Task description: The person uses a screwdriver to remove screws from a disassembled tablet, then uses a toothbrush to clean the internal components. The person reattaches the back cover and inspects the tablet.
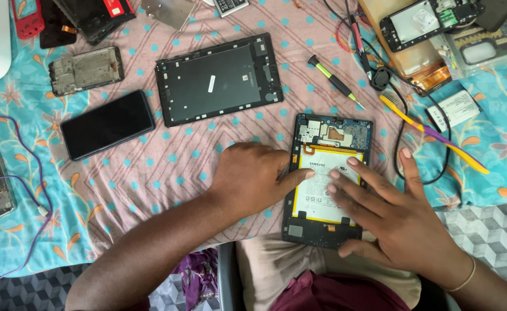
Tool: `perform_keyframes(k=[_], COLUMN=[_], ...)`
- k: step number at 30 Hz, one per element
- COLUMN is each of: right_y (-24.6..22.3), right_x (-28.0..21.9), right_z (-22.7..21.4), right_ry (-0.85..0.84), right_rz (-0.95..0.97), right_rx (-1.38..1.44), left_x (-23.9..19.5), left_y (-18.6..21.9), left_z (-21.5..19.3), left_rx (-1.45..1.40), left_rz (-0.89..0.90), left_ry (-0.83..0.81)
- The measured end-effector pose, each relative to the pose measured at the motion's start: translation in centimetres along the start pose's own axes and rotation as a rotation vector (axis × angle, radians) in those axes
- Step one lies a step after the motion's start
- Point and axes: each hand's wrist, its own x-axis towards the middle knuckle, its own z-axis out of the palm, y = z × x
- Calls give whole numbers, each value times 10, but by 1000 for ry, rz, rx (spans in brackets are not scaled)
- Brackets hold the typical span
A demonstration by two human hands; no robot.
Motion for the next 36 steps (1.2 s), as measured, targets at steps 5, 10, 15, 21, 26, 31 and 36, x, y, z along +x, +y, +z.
perform_keyframes(k=[5,10,15,21,26,31,36], right_y=[1,-3,-9,-4,-1,-2,-2], right_x=[2,9,19,25,30,32,32], right_z=[-1,-1,-3,-1,5,5,4], right_ry=[56,83,75,97,119,133,119], right_rz=[-6,-24,-36,-2,30,40,26], right_rx=[-28,-42,-87,76,15,-35,-44], left_x=[1,2,4,5,4,3,3], left_y=[1,0,-2,-2,-2,-4,-5], left_z=[0,-4,-7,-10,-11,-9,-10], left_rx=[-26,-95,-121,-127,-133,-143,-138], left_rz=[-15,-97,-121,-133,-143,-109,-109], left_ry=[4,-52,-58,-83,-96,-91,-105])
